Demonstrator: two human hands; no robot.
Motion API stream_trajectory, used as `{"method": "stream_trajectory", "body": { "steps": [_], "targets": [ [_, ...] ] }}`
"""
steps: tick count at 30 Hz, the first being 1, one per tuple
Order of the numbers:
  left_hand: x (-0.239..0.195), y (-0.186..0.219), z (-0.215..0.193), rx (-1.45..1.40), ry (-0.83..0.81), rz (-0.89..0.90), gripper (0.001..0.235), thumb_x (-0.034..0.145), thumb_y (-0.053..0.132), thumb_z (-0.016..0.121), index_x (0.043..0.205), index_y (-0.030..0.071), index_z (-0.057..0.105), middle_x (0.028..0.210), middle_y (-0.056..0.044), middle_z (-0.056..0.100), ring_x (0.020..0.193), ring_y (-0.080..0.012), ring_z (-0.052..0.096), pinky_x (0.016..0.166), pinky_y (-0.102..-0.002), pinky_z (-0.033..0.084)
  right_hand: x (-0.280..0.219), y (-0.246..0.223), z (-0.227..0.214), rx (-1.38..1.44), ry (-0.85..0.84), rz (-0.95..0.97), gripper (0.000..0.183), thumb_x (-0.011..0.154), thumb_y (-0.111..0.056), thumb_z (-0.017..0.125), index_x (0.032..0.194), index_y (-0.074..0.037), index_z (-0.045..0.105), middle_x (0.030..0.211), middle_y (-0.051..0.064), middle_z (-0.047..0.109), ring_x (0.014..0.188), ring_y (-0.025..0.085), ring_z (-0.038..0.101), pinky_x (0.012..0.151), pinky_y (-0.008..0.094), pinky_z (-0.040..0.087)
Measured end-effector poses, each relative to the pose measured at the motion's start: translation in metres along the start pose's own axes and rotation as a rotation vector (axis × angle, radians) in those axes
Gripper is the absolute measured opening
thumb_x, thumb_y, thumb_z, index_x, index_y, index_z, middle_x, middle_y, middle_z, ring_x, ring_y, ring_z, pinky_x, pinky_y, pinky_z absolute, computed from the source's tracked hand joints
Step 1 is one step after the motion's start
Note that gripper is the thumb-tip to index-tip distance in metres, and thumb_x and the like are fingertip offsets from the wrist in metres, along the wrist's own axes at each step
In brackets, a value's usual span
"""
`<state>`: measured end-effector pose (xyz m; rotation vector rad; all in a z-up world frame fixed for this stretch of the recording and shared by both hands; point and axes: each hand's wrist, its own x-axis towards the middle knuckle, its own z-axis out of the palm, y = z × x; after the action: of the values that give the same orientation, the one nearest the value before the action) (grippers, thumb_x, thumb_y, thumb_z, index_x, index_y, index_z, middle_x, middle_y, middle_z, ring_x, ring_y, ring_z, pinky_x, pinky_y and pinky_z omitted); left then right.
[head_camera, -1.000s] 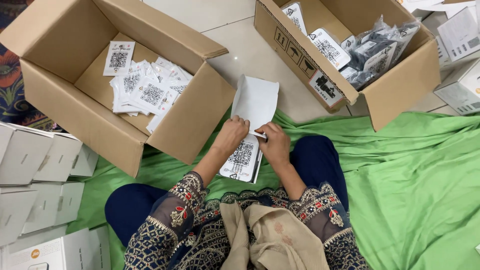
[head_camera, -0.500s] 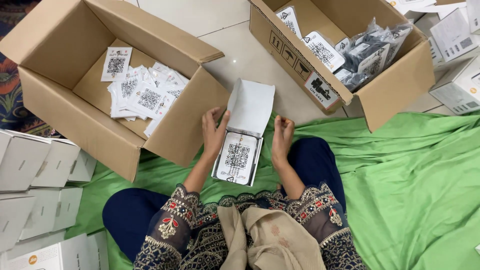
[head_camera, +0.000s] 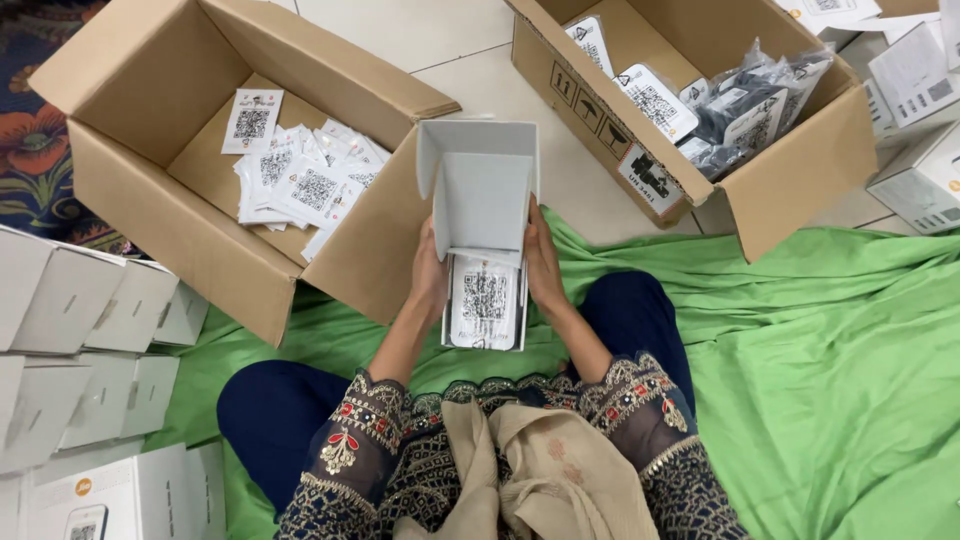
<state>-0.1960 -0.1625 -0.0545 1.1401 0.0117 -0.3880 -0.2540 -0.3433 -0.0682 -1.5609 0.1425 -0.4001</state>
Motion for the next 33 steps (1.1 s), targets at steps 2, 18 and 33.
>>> {"method": "stream_trajectory", "body": {
  "steps": [2,18,33],
  "targets": [
    [0.011,-0.008,-0.024,-0.040,-0.019,0.039,0.054,0.109,0.042,0.034,0.150,0.009,0.046,0.139,-0.006,0.058,0.130,-0.0182,0.054,0.113,-0.035,0.042,0.015,0.007,0.001,-0.094,-0.084,-0.049,0.075,0.111,-0.056,0.026,0.165,-0.004,0.022,0.170,0.018,0.026,0.157,0.027,0.022,0.126,0.039,0.019],
    [-0.013,-0.019,-0.065,0.414,-0.100,0.221,0.037,0.103,0.005,0.051,0.138,0.005,0.063,0.135,-0.006,0.068,0.121,-0.0119,0.064,0.105,-0.027,0.048,-0.003,-0.030,-0.024,-0.057,-0.363,0.150,0.044,0.106,-0.016,0.047,0.148,-0.006,0.054,0.150,0.008,0.058,0.133,0.018,0.058,0.111,0.032,0.045],
    [-0.006,-0.012,-0.052,0.434,0.014,-0.005,0.054,0.101,0.045,0.054,0.131,0.002,0.069,0.133,-0.012,0.071,0.128,-0.0193,0.062,0.111,-0.030,0.042,-0.002,-0.023,-0.024,0.102,-0.325,0.355,0.057,0.106,-0.043,0.037,0.142,-0.005,0.059,0.147,0.009,0.061,0.134,0.022,0.058,0.113,0.035,0.043]
  ]
}}
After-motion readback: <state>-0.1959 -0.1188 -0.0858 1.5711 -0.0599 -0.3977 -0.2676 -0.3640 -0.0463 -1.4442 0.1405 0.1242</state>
